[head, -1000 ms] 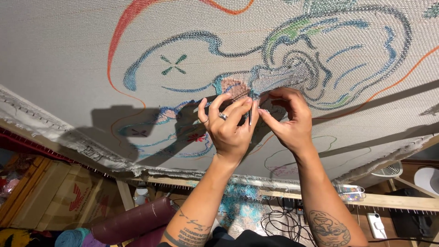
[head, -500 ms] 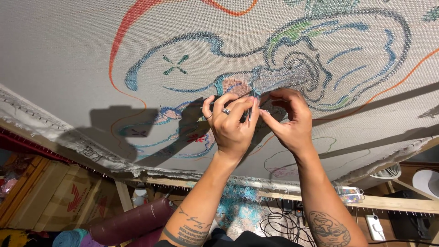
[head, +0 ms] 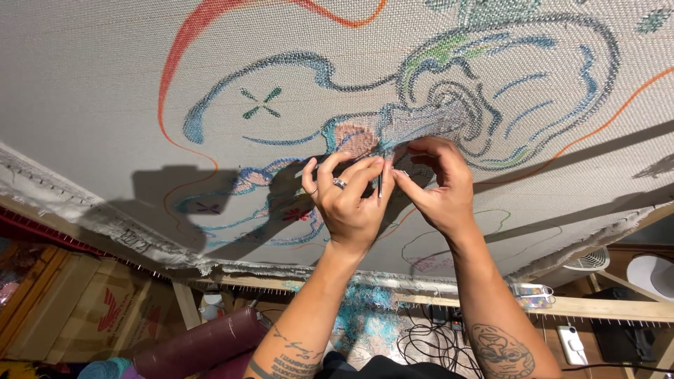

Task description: Trimming and picking out stray yarn from a tufted rug canvas using tweezers.

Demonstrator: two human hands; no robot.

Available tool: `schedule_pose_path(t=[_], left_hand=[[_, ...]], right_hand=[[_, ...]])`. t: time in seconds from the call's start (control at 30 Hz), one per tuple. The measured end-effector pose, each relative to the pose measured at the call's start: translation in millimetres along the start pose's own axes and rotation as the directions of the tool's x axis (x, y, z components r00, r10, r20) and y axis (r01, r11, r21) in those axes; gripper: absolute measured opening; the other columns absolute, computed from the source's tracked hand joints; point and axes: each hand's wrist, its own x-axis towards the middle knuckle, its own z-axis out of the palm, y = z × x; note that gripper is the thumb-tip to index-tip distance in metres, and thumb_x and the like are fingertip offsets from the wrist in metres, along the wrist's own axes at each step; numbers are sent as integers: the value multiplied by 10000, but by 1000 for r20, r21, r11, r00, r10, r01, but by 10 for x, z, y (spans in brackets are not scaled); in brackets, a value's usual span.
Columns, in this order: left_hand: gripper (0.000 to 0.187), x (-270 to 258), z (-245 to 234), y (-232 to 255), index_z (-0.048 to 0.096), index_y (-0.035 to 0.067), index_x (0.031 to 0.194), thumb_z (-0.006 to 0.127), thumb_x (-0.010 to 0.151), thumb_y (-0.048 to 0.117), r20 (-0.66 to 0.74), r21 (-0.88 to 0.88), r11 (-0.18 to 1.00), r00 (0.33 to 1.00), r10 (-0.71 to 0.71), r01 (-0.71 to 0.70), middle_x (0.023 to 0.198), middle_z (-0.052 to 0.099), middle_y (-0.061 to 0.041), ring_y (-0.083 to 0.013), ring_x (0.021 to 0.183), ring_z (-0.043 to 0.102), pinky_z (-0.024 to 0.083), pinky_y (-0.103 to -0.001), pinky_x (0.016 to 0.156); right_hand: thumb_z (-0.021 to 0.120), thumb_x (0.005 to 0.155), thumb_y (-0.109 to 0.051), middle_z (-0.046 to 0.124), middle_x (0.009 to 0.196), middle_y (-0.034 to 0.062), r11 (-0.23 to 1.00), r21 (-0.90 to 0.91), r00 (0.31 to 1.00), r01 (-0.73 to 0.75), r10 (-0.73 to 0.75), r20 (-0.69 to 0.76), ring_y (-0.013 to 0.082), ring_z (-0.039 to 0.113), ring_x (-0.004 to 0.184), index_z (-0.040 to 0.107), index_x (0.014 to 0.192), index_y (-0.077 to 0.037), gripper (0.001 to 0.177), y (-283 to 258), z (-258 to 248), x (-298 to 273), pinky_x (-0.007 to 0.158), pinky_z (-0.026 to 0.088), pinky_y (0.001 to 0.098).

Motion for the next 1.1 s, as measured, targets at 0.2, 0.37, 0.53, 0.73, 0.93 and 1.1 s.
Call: schedule_pose_path(t=[0.2,0.37,0.53,0.73,0.93,1.1], left_hand=[[86,14,33,-7,668,156,712,750,736,165,1,4,1000,1000,4,-4,764,685,39,-185,878,564,260,-451,971],[79,37,41,2,659,151,709,729,743,137,13,-7,1000,1000,-14,14,749,680,47,-161,852,573,276,-420,957],[89,63,29,18,646,145,701,719,741,114,14,-25,1000,1000,-6,6,730,671,38,-161,816,569,296,-401,921],[95,-5,58,61,647,165,695,732,717,129,45,-72,997,999,30,-27,728,675,52,-156,798,560,297,-413,903],[83,46,-14,71,661,191,725,744,723,181,-5,-32,999,1000,21,-21,769,679,73,-157,866,565,280,-422,943],[72,53,-18,34,666,171,731,737,738,173,-20,14,1000,1000,8,-7,773,681,55,-175,872,569,279,-431,948]], right_hand=[[777,731,-66,547,975,191,1000,-17,1000,-4,4,-3,282,594,887,562,1024,59,384,32,-25,-16,745,523,387],[778,725,-60,550,978,189,1000,-10,1000,-14,14,-8,279,596,891,560,1022,62,388,32,-14,-20,747,524,388],[782,719,-67,550,975,177,1000,-1,1000,-25,25,-13,274,599,896,566,1027,53,394,37,-13,-16,750,524,377],[740,745,-38,542,993,182,999,-3,999,-32,32,0,277,588,899,563,1033,46,348,34,-25,-30,756,518,390],[759,721,-49,549,983,177,999,17,999,-34,33,7,268,593,906,568,1033,43,378,-18,-27,-5,757,520,379],[775,710,-58,554,959,183,1000,-12,1000,-29,29,-1,280,600,888,576,1014,52,380,-16,-22,-1,749,526,386]])
